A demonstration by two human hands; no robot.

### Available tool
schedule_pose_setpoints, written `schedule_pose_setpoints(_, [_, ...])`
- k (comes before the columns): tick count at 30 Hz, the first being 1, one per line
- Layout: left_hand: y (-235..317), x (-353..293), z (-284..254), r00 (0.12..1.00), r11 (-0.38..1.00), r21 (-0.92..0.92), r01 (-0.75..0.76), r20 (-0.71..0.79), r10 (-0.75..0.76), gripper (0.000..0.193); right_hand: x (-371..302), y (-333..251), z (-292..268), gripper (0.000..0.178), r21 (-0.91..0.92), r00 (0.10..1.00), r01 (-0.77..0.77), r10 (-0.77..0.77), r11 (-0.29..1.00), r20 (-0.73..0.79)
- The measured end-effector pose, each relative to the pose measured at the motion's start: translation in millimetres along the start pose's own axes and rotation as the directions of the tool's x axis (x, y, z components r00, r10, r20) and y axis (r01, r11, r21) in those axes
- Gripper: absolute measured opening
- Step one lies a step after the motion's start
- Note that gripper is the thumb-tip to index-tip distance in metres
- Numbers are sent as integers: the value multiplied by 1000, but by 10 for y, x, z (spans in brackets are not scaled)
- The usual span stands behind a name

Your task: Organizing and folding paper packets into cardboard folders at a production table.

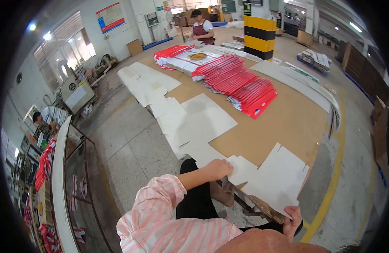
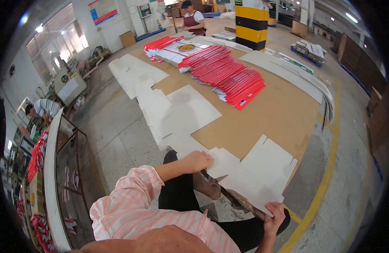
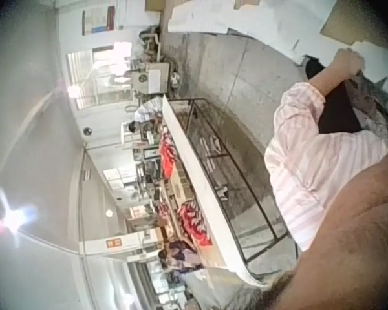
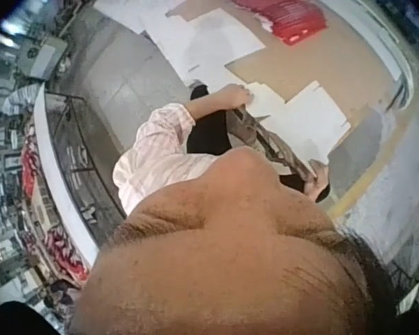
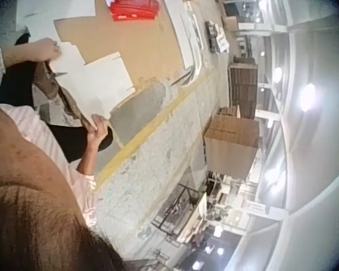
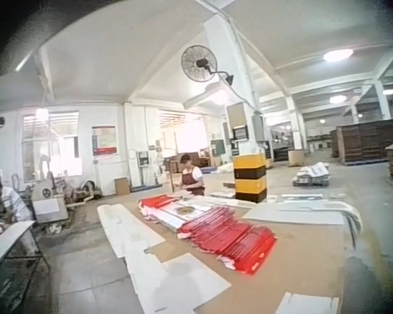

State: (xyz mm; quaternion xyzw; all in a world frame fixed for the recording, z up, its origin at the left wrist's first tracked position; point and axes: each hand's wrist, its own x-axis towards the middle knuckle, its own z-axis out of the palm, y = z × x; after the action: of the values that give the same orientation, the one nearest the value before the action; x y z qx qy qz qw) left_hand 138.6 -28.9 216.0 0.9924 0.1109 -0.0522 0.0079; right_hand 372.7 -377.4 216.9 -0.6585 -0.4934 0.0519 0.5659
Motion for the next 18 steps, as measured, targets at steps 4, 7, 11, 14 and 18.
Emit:
schedule_pose_setpoints(4, [-24, 348, 137, 985, 973, -152, -174, -28, 171, 24, -219, 290, -213, 30, -240, 999, 36, -29, 970, 31])
schedule_pose_setpoints(7, [147, 649, 44, 985, 967, -208, 145, 127, -121, 24, -266, 319, -237, 36, -381, 990, 80, -28, 921, 141])
schedule_pose_setpoints(11, [437, 849, 361, 960, 962, -207, 176, -179, -215, 27, -291, 655, -306, 40, -123, 869, -489, 495, 863, 14])
schedule_pose_setpoints(14, [683, 874, 548, 807, 782, -371, -501, -526, 268, 25, 143, 425, -286, 55, -137, 746, -657, 666, 741, 26])
schedule_pose_setpoints(18, [1082, 1050, 576, 975, 756, -646, -106, -217, -50, 23, 227, 746, 34, 71, -667, 863, -481, 439, 569, -249])
